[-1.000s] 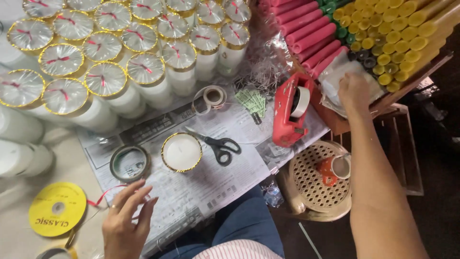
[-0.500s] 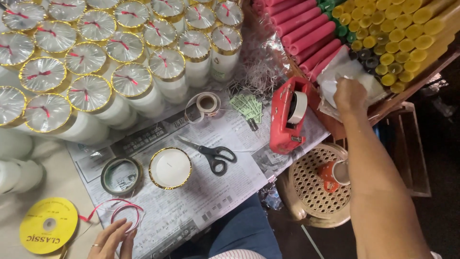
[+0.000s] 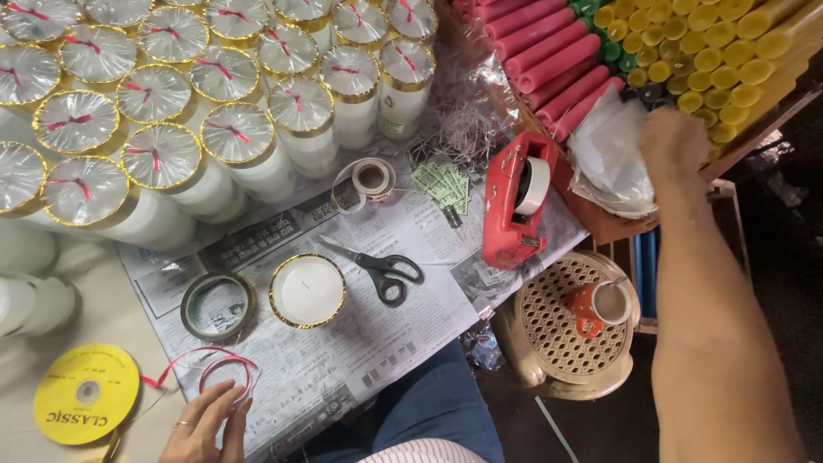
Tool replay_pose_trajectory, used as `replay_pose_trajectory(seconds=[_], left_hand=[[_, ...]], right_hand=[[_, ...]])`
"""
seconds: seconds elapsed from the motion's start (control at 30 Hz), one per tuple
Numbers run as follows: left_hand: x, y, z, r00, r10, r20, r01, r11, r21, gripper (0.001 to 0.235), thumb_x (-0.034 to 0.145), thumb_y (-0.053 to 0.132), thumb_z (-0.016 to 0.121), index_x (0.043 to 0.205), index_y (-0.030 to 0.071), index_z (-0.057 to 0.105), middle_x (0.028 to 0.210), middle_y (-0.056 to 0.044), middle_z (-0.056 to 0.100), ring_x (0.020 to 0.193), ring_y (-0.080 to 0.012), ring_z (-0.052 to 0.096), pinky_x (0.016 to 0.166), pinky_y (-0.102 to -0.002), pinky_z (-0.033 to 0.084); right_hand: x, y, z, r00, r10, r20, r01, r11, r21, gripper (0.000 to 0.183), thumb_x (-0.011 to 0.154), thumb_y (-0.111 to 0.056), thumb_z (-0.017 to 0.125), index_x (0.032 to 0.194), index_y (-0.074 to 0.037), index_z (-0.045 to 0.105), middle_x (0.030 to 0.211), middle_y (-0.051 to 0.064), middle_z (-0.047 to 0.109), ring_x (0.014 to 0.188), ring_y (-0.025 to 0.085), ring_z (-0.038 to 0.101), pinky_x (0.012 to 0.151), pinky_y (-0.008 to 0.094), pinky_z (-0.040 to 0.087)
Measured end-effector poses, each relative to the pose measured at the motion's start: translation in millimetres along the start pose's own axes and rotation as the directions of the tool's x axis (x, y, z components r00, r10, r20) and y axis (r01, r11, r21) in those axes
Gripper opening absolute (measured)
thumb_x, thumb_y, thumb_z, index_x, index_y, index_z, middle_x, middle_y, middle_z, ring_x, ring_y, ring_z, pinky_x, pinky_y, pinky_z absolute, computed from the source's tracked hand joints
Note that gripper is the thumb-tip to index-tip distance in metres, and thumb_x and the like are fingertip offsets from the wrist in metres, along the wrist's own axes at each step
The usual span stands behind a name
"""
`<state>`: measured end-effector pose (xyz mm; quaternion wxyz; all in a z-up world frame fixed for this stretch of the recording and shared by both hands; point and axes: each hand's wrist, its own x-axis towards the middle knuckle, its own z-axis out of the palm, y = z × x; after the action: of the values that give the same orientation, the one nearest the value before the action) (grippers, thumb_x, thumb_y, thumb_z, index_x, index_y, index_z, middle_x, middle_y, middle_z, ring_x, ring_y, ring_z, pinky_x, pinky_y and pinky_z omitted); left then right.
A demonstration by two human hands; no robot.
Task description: Wrapping and sealing the tops of candle jars with plastic film and scissors.
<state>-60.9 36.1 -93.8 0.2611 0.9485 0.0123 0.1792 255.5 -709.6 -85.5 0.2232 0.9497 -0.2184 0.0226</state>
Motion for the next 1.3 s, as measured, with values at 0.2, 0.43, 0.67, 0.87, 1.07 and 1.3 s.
replay_pose_trajectory(seconds=[0.2,0.43,0.67,0.87,1.07,1.3], left_hand=[[-2.4,-6.5,-6.0,1.0,0.012,0.015,-0.012,1.0,0.017,0.019,0.089,0.011,0.08,0.107,0.017,0.077,0.116,0.001,0.075,0.099,-0.0144,0.072,0.09,-0.029,0.057],[26.2,24.9,-18.4,0.984,0.135,-0.116,-0.141,0.989,-0.052,0.018,0.091,0.008,0.08,0.108,0.012,0.077,0.115,-0.005,0.076,0.098,-0.0183,0.072,0.094,-0.029,0.055],[91.5,141.1,-66.2,0.963,0.238,-0.122,-0.268,0.845,-0.464,0.021,0.093,0.008,0.073,0.114,0.005,0.069,0.115,-0.013,0.073,0.105,-0.0262,0.071,0.097,-0.037,0.054],[101.0,181.2,-68.8,0.949,0.316,-0.003,-0.248,0.737,-0.629,0.06,0.09,0.025,0.073,0.14,0.001,0.05,0.133,-0.019,0.066,0.12,-0.0344,0.064,0.105,-0.043,0.049],[96.8,173.7,-53.4,0.942,0.335,-0.023,-0.276,0.732,-0.622,0.075,0.084,0.023,0.075,0.147,-0.001,0.042,0.143,-0.022,0.06,0.129,-0.0384,0.061,0.112,-0.043,0.045],[92.0,149.1,-18.1,0.962,0.237,0.136,-0.171,0.909,-0.38,0.043,0.081,-0.002,0.074,0.119,0.014,0.064,0.085,0.003,0.077,0.069,-0.0204,0.069,0.054,-0.038,0.056]], right_hand=[[37.6,68.1,-43.3,0.695,0.3,-0.653,0.114,0.851,0.512,0.036,0.098,0.008,0.066,0.081,-0.022,0.056,0.07,-0.011,0.058,0.068,-0.001,0.058,0.05,0.02,0.039],[-81.2,-24.3,-258.4,0.951,-0.157,-0.266,0.209,0.961,0.183,0.015,0.113,-0.016,0.069,0.11,-0.003,0.075,0.085,0.013,0.07,0.062,0.025,0.06,0.052,0.038,0.048],[-255.3,-146.3,-400.6,0.716,-0.657,0.236,0.68,0.733,-0.023,0.034,0.109,-0.047,0.05,0.094,-0.021,0.065,0.077,-0.002,0.065,0.067,0.014,0.064,0.066,0.032,0.058],[-326.9,-182.3,-403.5,0.342,-0.91,-0.234,0.934,0.356,-0.018,0.017,0.092,-0.02,0.068,0.077,-0.015,0.06,0.063,-0.002,0.062,0.053,0.02,0.063,0.042,0.041,0.052],[-341.0,-203.1,-387.1,0.272,-0.899,-0.343,0.912,0.354,-0.206,0.016,0.07,-0.017,0.072,0.084,-0.019,0.067,0.071,-0.003,0.069,0.062,0.022,0.07,0.047,0.038,0.054],[-336.3,-199.9,-443.4,0.496,-0.761,0.417,0.858,0.504,-0.101,0.021,0.105,-0.045,0.053,0.102,-0.026,0.061,0.076,-0.01,0.06,0.057,0.006,0.053,0.049,0.02,0.052]])
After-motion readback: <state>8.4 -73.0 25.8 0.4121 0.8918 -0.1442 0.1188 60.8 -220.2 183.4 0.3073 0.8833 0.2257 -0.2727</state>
